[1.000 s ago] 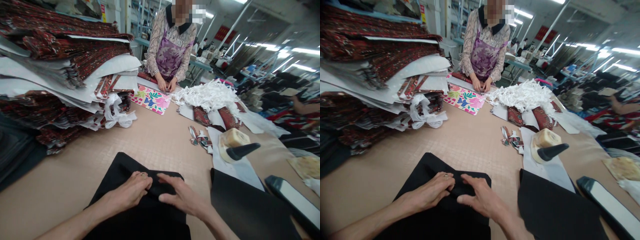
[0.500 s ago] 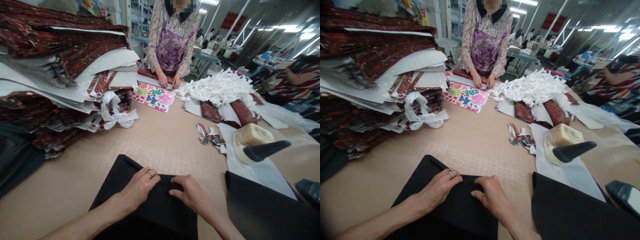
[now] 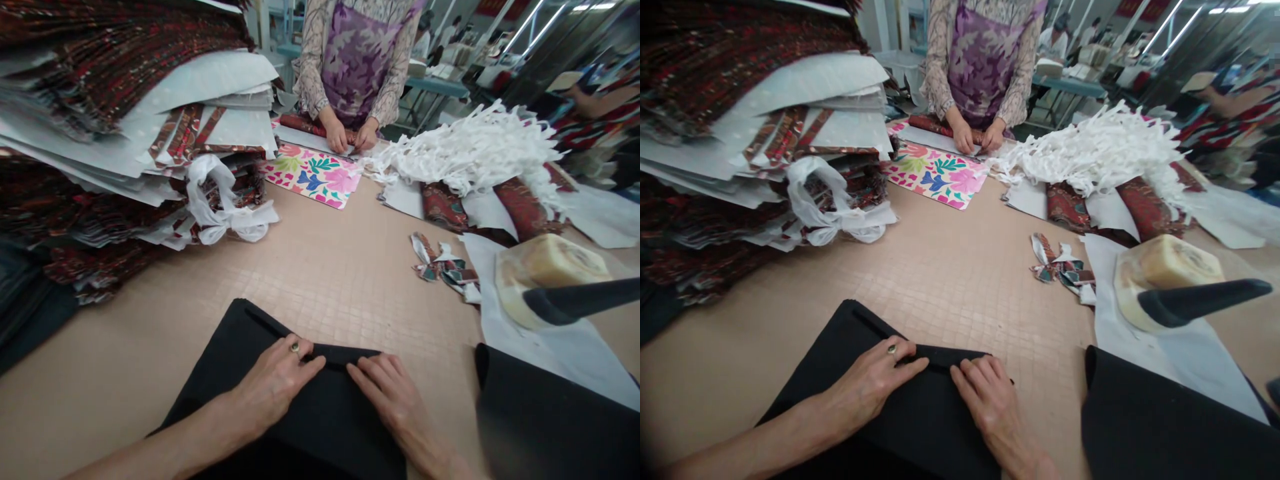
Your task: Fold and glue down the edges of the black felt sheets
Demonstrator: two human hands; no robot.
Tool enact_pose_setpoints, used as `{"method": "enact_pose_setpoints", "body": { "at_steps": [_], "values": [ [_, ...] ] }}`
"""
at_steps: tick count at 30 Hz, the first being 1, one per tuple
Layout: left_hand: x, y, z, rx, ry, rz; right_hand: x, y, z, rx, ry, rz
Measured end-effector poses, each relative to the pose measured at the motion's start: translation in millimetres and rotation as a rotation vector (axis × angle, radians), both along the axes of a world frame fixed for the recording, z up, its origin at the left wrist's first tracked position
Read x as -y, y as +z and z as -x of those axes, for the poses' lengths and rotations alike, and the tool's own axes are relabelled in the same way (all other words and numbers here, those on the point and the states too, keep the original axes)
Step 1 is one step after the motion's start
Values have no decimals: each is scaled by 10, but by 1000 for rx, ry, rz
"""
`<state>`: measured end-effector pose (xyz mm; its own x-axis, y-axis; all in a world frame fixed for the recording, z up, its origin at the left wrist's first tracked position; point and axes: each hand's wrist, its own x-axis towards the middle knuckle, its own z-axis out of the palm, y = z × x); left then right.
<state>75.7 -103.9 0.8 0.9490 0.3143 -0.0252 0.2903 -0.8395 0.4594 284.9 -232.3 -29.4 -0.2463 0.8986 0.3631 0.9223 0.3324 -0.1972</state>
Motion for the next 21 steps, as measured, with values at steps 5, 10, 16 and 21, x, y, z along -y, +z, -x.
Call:
{"method": "enact_pose_setpoints", "body": {
  "at_steps": [5,10,16,21],
  "values": [
    [17,-5,9,-77,-56,-53,132,-33,-176,13,-19,-5],
    [34,-4,1,-84,-78,-91,311,-15,-367,26,-25,53],
    [21,19,-1,-102,-92,-144,312,-27,-387,47,-18,-15],
    [99,123,-141,-29,-47,-141,264,7,-351,95,-32,-74]
  ]
}}
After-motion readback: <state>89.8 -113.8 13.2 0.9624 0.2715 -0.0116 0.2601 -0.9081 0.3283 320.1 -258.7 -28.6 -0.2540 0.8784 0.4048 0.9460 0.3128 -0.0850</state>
